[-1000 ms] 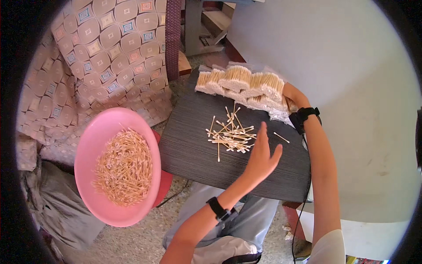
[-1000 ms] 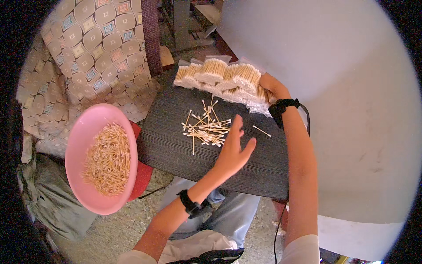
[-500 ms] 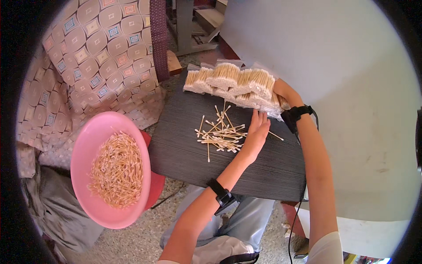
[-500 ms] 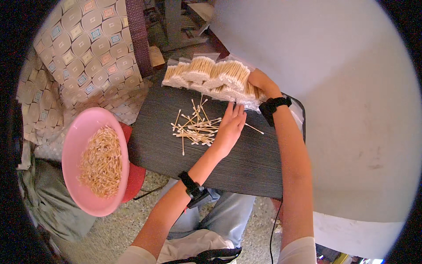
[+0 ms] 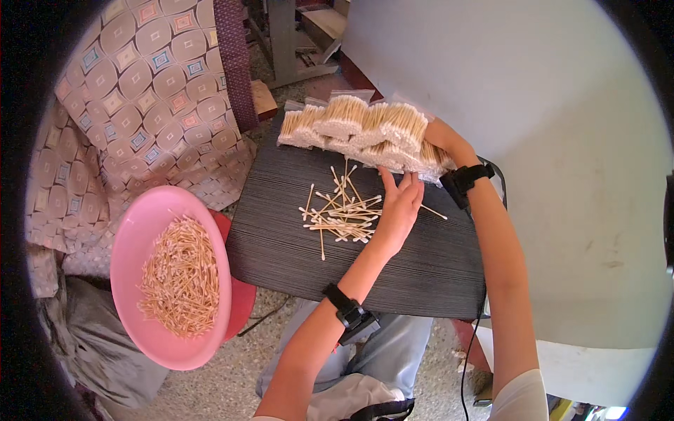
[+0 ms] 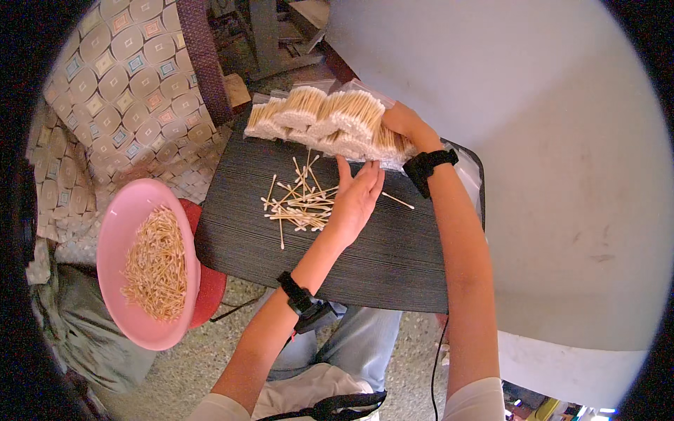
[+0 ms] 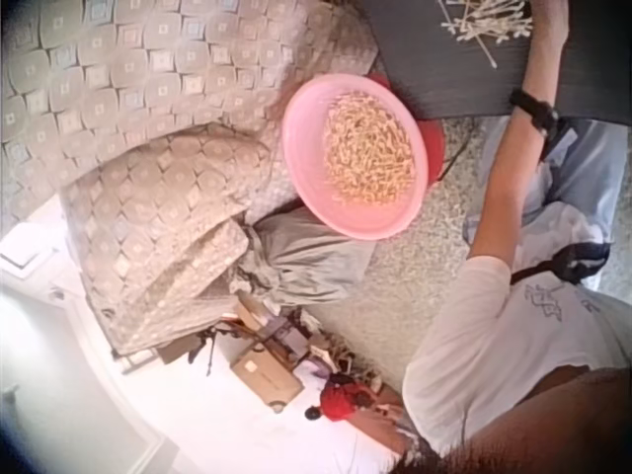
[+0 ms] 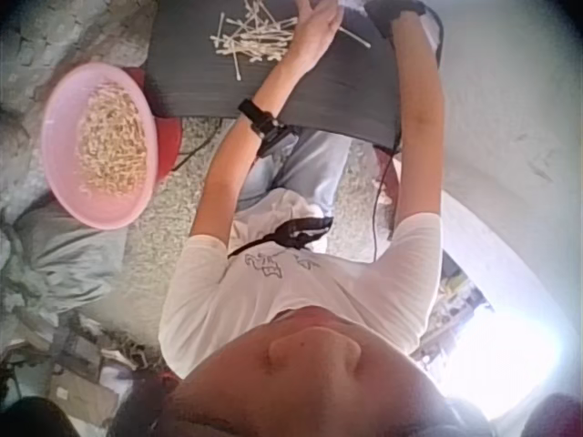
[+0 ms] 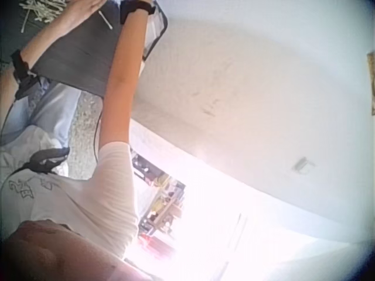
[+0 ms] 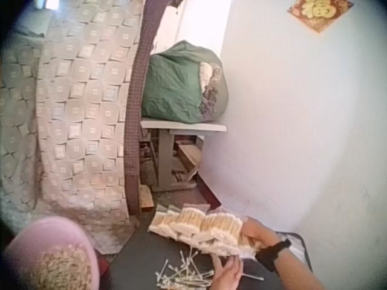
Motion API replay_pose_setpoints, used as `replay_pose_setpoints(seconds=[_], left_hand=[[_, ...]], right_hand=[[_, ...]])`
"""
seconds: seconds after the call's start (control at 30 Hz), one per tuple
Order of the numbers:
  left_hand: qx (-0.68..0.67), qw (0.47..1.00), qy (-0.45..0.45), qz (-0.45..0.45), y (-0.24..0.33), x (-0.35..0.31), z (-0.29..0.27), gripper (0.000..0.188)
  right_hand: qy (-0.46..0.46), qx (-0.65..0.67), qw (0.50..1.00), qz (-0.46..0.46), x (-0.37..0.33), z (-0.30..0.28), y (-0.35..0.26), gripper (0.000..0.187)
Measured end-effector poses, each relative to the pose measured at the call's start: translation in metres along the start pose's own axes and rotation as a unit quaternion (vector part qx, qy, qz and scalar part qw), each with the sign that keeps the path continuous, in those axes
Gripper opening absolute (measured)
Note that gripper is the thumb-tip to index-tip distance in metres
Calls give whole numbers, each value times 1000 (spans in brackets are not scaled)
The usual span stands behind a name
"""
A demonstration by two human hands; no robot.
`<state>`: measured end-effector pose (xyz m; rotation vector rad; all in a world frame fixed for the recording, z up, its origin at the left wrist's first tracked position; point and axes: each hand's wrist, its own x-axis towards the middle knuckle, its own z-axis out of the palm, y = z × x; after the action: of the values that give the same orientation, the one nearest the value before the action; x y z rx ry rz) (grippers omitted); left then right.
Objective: The person picks up groups of loose cotton swabs from a table, places them into small plastic bags, and seals the bags by hand before setting them aside with other completed packs.
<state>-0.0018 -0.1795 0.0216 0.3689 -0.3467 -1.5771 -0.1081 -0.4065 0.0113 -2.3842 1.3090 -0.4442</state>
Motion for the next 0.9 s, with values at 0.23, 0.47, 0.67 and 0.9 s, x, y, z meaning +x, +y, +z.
replay_pose_setpoints(seconds=[0.23, 0.47, 0.67, 0.9], left_hand=[[-40, 995, 49, -72, 12, 10, 11, 81], [19, 997, 77, 22, 13, 7, -13, 73], [44, 997, 57, 13, 25, 9, -9, 75], [29, 993, 118, -15, 26, 7, 2, 80]], right_hand=[[-2, -26, 1000, 16, -11, -14, 0, 34], [75, 177, 981, 29, -24, -26, -64, 35], [37, 46, 997, -40, -16, -2, -25, 41], [49, 81, 995, 31, -11, -4, -7, 41]])
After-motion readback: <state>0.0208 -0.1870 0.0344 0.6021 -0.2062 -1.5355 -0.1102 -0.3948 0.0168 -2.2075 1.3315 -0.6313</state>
